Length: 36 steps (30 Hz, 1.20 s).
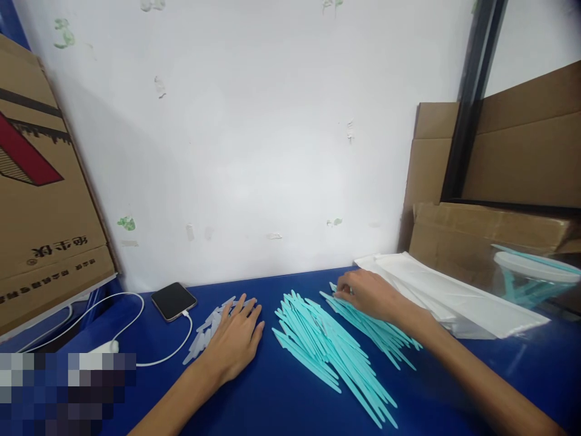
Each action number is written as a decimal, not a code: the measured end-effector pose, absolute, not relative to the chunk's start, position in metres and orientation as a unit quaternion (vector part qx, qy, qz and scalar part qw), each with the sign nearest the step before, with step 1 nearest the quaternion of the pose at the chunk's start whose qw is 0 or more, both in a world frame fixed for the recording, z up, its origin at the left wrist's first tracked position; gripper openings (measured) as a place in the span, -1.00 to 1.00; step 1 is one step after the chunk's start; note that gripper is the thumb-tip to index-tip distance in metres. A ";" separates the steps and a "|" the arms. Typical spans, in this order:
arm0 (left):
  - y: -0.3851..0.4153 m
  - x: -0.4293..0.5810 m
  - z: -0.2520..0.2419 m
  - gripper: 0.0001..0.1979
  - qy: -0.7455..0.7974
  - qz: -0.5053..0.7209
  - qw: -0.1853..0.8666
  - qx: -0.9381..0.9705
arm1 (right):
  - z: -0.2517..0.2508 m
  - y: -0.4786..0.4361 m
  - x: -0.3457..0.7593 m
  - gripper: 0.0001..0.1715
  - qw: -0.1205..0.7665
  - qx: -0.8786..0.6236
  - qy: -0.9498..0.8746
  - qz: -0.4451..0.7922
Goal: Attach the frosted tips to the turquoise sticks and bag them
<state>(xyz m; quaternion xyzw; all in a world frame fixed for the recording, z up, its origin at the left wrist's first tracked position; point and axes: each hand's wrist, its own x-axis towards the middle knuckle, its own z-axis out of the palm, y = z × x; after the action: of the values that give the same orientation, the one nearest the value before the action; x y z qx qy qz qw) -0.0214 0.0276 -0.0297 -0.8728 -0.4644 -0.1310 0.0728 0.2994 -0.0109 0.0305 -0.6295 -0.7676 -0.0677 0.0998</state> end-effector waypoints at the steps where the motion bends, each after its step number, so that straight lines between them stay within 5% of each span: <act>1: 0.027 -0.020 -0.029 -0.53 -0.455 -0.135 0.083 -0.876 | 0.031 -0.013 0.297 -0.67 0.101 -0.600 -0.793 -0.036; 4: 0.023 -0.016 -0.028 -0.60 -0.419 -0.154 0.108 -0.888 | 0.029 -0.019 0.289 -0.70 0.093 -0.546 -0.832 0.024; 26: 0.020 -0.014 -0.023 -0.62 -0.346 -0.180 0.142 -0.910 | 0.009 -0.019 0.261 -0.79 0.040 -0.581 -0.806 -0.106; 36: 0.016 -0.009 -0.016 -0.61 -0.363 -0.313 -0.007 -0.878 | 0.018 -0.018 0.263 -0.75 0.154 -0.587 -0.792 -0.066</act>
<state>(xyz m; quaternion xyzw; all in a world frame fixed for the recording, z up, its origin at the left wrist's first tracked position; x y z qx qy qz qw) -0.0095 0.0159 -0.0159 -0.8776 -0.3629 -0.3133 -0.0071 0.2628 -0.0180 0.0178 -0.5868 -0.7923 -0.0657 0.1536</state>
